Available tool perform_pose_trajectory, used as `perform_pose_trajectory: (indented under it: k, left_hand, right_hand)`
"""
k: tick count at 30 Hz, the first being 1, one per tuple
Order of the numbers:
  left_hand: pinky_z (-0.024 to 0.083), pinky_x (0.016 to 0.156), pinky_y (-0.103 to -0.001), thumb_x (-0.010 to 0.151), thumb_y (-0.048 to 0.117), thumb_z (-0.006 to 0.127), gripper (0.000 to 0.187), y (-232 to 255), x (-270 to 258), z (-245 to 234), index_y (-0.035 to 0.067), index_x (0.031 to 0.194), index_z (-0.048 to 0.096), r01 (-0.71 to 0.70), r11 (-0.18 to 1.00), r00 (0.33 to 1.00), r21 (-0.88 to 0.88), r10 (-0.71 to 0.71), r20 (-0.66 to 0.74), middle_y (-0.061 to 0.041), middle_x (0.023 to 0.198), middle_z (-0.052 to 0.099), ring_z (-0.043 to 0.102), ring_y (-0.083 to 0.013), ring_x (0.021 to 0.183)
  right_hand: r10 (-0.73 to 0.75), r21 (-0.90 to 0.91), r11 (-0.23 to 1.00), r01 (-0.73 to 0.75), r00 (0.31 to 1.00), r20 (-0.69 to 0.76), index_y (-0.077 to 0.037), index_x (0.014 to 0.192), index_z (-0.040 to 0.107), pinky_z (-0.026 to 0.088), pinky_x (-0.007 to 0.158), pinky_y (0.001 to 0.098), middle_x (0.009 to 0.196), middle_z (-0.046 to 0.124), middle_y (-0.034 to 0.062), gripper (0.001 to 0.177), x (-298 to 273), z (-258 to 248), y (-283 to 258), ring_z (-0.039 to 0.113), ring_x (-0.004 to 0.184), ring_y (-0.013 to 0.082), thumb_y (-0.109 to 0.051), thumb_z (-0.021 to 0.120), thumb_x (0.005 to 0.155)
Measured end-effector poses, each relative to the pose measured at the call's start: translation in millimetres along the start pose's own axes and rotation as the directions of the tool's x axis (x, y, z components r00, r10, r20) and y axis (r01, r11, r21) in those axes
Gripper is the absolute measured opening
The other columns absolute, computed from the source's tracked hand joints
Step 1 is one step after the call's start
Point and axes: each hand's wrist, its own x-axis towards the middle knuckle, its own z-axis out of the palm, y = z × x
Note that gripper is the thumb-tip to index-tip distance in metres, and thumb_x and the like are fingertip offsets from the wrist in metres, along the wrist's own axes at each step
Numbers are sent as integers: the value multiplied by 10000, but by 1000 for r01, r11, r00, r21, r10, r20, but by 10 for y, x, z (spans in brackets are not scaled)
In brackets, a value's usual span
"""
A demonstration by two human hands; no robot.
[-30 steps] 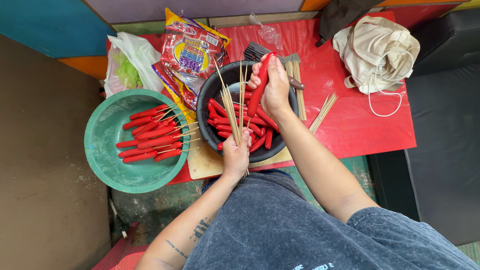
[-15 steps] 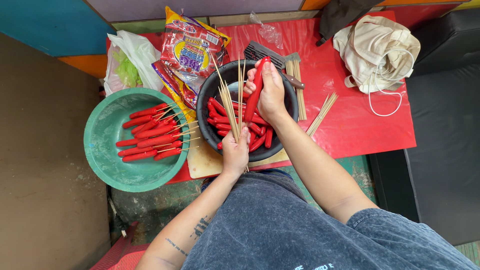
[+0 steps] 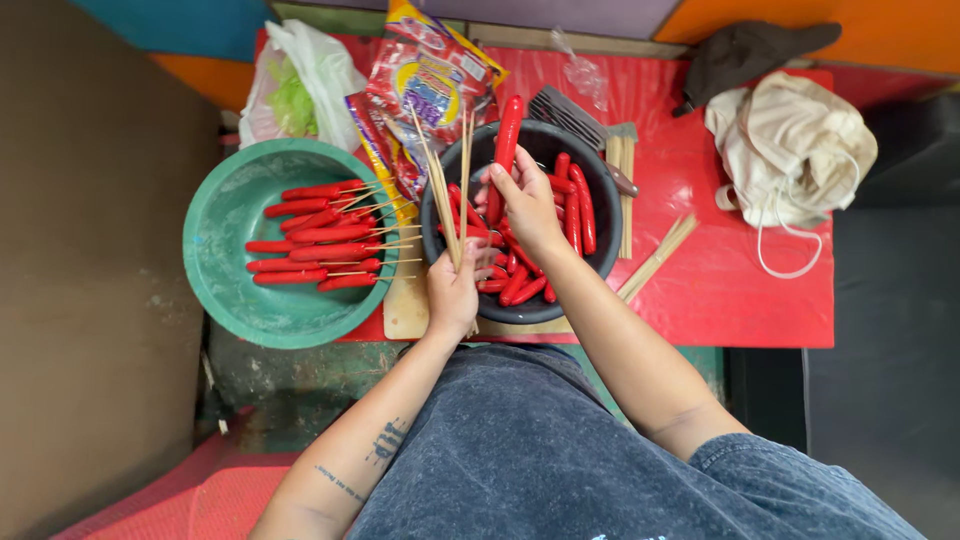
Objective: The person repeatedly picks up red sausages and wooden skewers, inserts the skewers through the sausages, and places the finished skewers into a green bowl. The task continues throughout the clip with consistent hand movements.
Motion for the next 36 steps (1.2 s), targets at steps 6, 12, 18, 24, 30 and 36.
perform_pose_trajectory:
  k: [6, 12, 18, 24, 30, 36]
  left_hand:
    - [367, 509, -254, 1124, 292, 519, 314, -26, -198, -691, 37, 1109, 702, -25, 940, 923, 340, 152, -354, 2, 717, 490, 443, -67, 604]
    - [277, 426, -223, 1078, 275, 494, 194, -6, -469, -1184, 86, 1117, 515, -19, 997, 837, -77, -26, -546, 46, 695, 451, 361, -30, 512]
    - [338, 451, -227, 1081, 202, 562, 181, 5, -665, -1432, 30, 1086, 618, -72, 994, 766, -83, 2, -643, 11, 745, 500, 415, -34, 535]
    - [442, 505, -218, 1063, 125, 565, 130, 149, -764, -1484, 40, 1155, 603, -161, 987, 751, -11, 116, -650, -1, 814, 619, 516, -26, 590]
    - [355, 433, -220, 1009, 67, 612, 124, 263, -721, -1403, 61, 1104, 535, -126, 989, 779, -79, 50, -625, -22, 805, 617, 440, -31, 520]
    - [306, 417, -199, 1032, 103, 570, 105, 334, -559, -1227, 95, 1062, 470, -139, 979, 871, -147, 50, -489, -16, 838, 657, 400, -12, 502]
  right_hand:
    - [-111, -761, 589, 272, 960, 257, -35, 1421, 559, 551, 778, 372, 927, 729, 138, 444, 277, 388, 171, 711, 850, 265, -108, 653, 993]
    - [-74, -685, 343, 643, 745, 663, 38, 1328, 535, 495, 977, 490, 1183, 653, 308, 491, 447, 1050, 742, 614, 1135, 464, 13, 626, 846]
    - [163, -750, 114, 652, 732, 661, -16, 1269, 519, 491, 990, 528, 1224, 632, 233, 397, 513, 1532, 1211, 579, 1208, 437, 51, 579, 882]
    - [193, -667, -189, 721, 693, 694, -53, 1256, 563, 464, 977, 542, 1269, 589, 189, 370, 580, 1600, 1482, 532, 1239, 376, -23, 584, 887]
    - [64, -611, -211, 763, 634, 770, -69, 1314, 628, 444, 992, 482, 1236, 604, 144, 427, 495, 1415, 1401, 532, 1222, 335, -67, 586, 889]
    - [-87, -708, 66, 703, 711, 698, -56, 1233, 642, 438, 970, 496, 1206, 630, 150, 367, 318, 1115, 975, 552, 1157, 362, -105, 666, 870]
